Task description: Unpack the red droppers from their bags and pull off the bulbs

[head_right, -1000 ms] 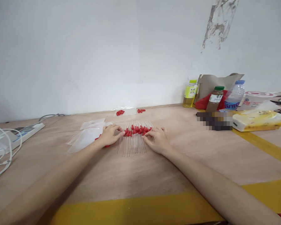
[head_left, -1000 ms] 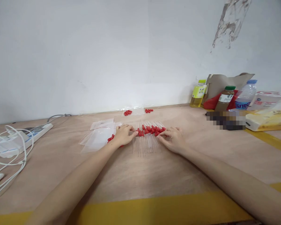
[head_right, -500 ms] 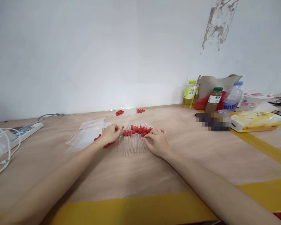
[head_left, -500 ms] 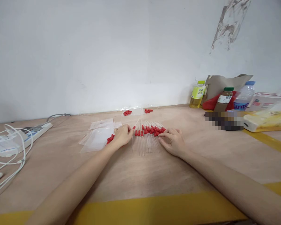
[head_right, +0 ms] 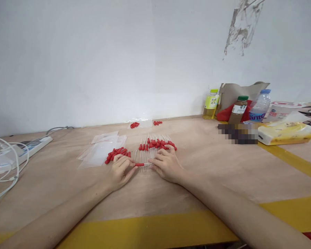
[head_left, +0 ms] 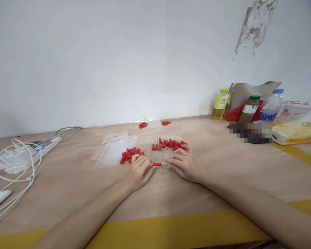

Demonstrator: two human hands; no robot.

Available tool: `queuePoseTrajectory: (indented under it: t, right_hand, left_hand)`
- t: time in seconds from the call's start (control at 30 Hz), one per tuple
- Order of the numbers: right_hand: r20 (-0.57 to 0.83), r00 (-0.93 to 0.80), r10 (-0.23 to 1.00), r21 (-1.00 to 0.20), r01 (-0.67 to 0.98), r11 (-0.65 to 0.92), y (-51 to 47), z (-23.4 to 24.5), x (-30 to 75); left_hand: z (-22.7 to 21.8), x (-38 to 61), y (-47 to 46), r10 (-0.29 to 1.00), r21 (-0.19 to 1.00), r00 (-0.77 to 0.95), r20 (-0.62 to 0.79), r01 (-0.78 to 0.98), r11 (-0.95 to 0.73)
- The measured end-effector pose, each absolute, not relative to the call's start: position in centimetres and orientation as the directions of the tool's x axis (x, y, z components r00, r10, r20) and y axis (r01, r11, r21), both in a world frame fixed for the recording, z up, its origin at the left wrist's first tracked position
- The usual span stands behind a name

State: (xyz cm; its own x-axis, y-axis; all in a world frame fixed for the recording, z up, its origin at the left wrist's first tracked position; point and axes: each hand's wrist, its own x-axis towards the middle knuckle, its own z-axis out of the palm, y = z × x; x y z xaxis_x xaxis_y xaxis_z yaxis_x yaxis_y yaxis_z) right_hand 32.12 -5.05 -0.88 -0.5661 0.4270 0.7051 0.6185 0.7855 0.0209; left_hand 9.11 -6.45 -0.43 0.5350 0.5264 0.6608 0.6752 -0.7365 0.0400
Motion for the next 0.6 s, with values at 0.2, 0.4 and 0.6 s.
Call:
queuePoseTrajectory:
  t: [0.2, 0.4, 0.6]
  right_hand:
    - [0.699, -0.569, 0.433, 0.008, 0.611, 0.791, -5.2, -1.1, 31.4]
    - [0.722, -0.569, 0.393, 0.027, 0.591, 0.806, -5.5, -0.9, 31.4]
    - [0.715, -0.581, 0.39, 0.016, 0.57, 0.821, -5.8, -0.9, 31.7]
  left_hand:
    - [0.1, 9.7, -6.8, 0.555, 0.064, 0.527, 0.644, 0.686, -0.725]
    - [0.4, 10.3, -6.8, 0.504, -0.037, 0.6, 0.622, 0.665, -0.746]
    - [0.5, 9.9, -7.0, 0.467, -0.093, 0.627, 0.624, 0.653, -0.752]
